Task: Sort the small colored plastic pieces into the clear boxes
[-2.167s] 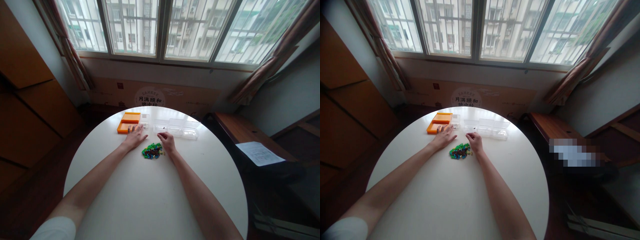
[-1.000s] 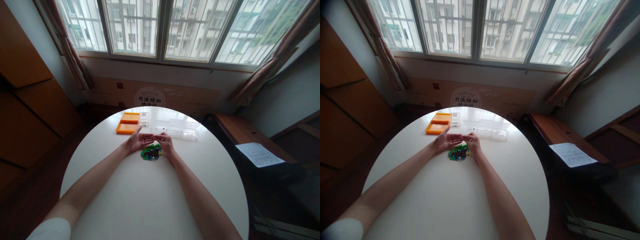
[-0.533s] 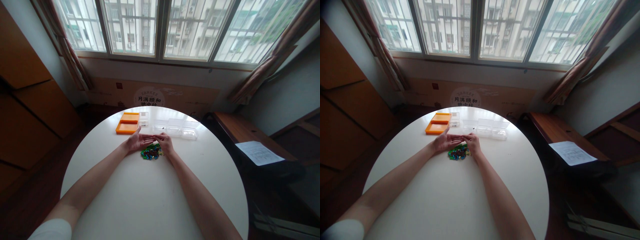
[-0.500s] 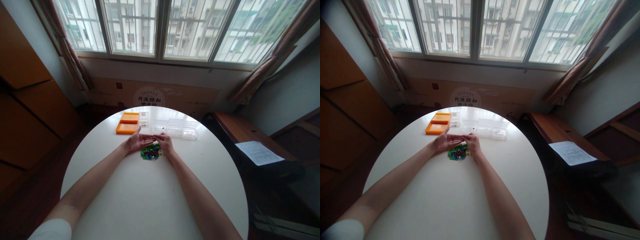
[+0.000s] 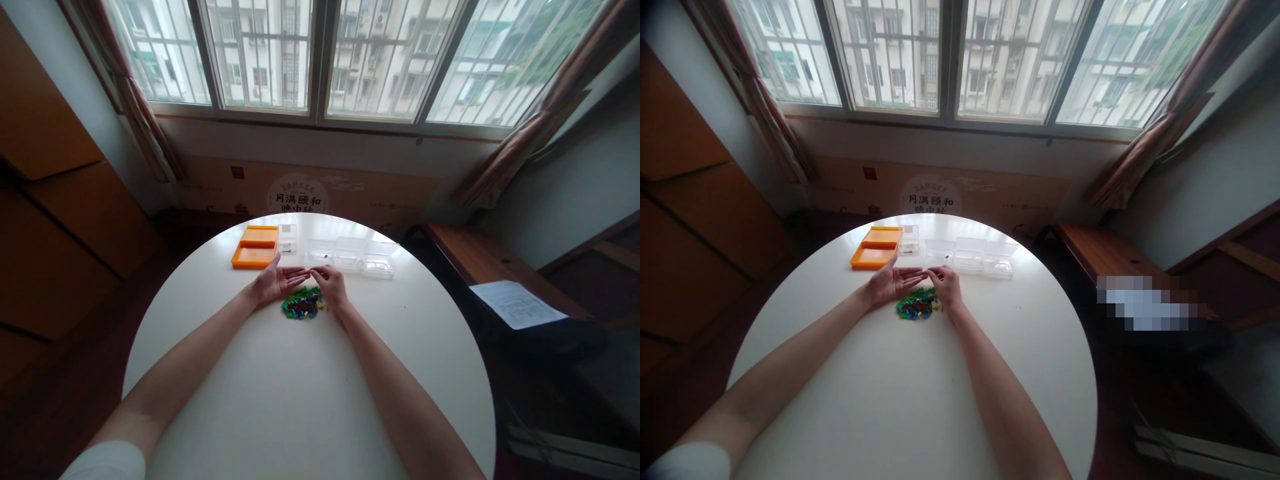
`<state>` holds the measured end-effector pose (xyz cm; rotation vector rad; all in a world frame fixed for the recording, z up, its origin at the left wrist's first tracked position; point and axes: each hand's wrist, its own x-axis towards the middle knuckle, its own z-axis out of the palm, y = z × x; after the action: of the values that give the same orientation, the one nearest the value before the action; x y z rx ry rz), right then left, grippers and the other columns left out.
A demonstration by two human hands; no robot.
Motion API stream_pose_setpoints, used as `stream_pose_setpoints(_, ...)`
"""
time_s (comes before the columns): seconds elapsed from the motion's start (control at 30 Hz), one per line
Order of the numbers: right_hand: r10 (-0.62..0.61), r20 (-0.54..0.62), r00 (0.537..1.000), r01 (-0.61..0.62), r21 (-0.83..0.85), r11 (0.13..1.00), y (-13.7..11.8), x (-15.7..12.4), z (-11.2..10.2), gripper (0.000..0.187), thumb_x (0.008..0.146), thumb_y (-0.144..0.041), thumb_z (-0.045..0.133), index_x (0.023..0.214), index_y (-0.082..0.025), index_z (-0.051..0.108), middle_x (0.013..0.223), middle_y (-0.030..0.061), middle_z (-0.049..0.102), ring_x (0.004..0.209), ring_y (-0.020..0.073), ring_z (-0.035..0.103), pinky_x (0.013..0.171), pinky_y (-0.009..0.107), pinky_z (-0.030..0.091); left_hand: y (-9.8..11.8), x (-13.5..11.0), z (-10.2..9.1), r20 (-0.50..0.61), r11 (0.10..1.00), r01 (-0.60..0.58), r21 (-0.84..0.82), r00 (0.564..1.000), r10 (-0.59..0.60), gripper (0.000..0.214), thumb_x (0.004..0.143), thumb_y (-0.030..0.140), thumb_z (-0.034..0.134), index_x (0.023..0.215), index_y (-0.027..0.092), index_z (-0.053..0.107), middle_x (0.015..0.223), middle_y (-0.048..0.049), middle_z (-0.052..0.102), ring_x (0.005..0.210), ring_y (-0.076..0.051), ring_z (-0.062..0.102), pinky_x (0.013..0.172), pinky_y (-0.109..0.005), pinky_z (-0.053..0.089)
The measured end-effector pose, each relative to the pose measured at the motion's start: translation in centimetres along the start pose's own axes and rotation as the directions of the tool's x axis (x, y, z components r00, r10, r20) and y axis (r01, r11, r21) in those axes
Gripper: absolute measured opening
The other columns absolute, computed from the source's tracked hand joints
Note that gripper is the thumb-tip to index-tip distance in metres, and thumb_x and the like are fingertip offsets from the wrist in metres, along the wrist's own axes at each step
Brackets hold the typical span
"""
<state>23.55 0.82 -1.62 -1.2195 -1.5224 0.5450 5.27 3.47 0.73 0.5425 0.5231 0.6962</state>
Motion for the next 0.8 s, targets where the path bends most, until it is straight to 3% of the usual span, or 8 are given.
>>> stream_pose_setpoints(0.2,-0.027,0.029,0.999,0.028,-0.006,1.0,0.22,-0.03,0.03,0.024,0.079,-0.03,0.055,0.088,-0.018,0.073,0.071,0.0047,0.062,0.061,0.014,0.056,0.06,0.026,0.045,-0.13,0.0,0.08,-0.028,0.998,-0.058,-0.014,0.998,0.058,0.069,0.09,0.056,0.023,0.111,-0.002,0.054,0.115,-0.0265,0.057,0.113,-0.028,0.053,0.093,-0.037,0.048)
stream_pose_setpoints(0.8,-0.019,0.075,0.997,0.018,0.021,1.0,-0.41,-0.14,-0.12,0.025,0.079,-0.029,0.054,0.093,-0.019,0.073,0.069,0.0032,0.06,0.058,0.012,0.052,0.055,0.023,0.041,-0.14,0.05,-0.01,-0.013,0.997,-0.061,-0.055,0.998,0.06,0.073,0.09,0.056,0.02,0.11,-0.005,0.053,0.119,-0.0291,0.053,0.113,-0.03,0.053,0.094,-0.037,0.047)
